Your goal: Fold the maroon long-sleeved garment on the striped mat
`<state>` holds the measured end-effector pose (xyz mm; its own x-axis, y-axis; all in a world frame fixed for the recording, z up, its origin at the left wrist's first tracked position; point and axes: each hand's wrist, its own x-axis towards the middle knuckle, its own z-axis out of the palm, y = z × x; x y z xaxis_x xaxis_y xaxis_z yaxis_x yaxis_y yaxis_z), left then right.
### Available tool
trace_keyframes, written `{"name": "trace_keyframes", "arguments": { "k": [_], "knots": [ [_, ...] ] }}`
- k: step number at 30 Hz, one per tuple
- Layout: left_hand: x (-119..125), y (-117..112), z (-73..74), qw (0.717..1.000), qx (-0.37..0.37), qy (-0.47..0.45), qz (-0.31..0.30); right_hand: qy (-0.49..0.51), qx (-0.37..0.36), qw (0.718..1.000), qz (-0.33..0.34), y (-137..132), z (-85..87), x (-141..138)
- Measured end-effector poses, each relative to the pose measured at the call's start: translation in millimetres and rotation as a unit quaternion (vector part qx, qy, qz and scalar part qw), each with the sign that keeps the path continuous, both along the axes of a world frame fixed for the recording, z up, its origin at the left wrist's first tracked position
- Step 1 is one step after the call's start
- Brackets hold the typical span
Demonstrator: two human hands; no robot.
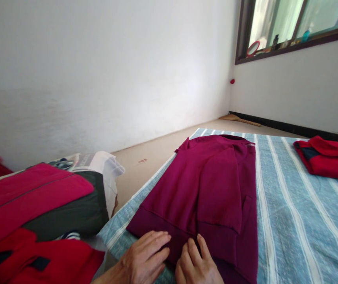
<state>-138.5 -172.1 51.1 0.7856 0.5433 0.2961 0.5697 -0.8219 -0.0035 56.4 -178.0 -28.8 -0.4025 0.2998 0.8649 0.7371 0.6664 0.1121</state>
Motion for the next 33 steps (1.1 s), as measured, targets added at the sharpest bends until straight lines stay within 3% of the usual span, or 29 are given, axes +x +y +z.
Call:
{"name": "trace_keyframes", "arguments": {
  "k": [8,13,20,33],
  "knots": [
    [6.5,14.8,-29.1,0.986,0.121,-0.101,-0.049,-0.020,0.019,1.000,-0.004,3.5,-15.7,-0.8],
    [2.9,18.3,-42.6,0.981,0.157,-0.107,-0.050,-0.014,0.021,1.000,-0.013,5.6,-27.1,-3.6],
    [6.5,21.3,-52.1,0.964,0.212,-0.140,-0.074,0.014,0.035,0.999,-0.016,10.3,-29.8,-5.4],
    [4.0,21.4,-60.4,0.960,0.233,-0.140,-0.069,0.011,0.041,0.999,-0.019,11.1,-33.0,-6.0]
  ]
}}
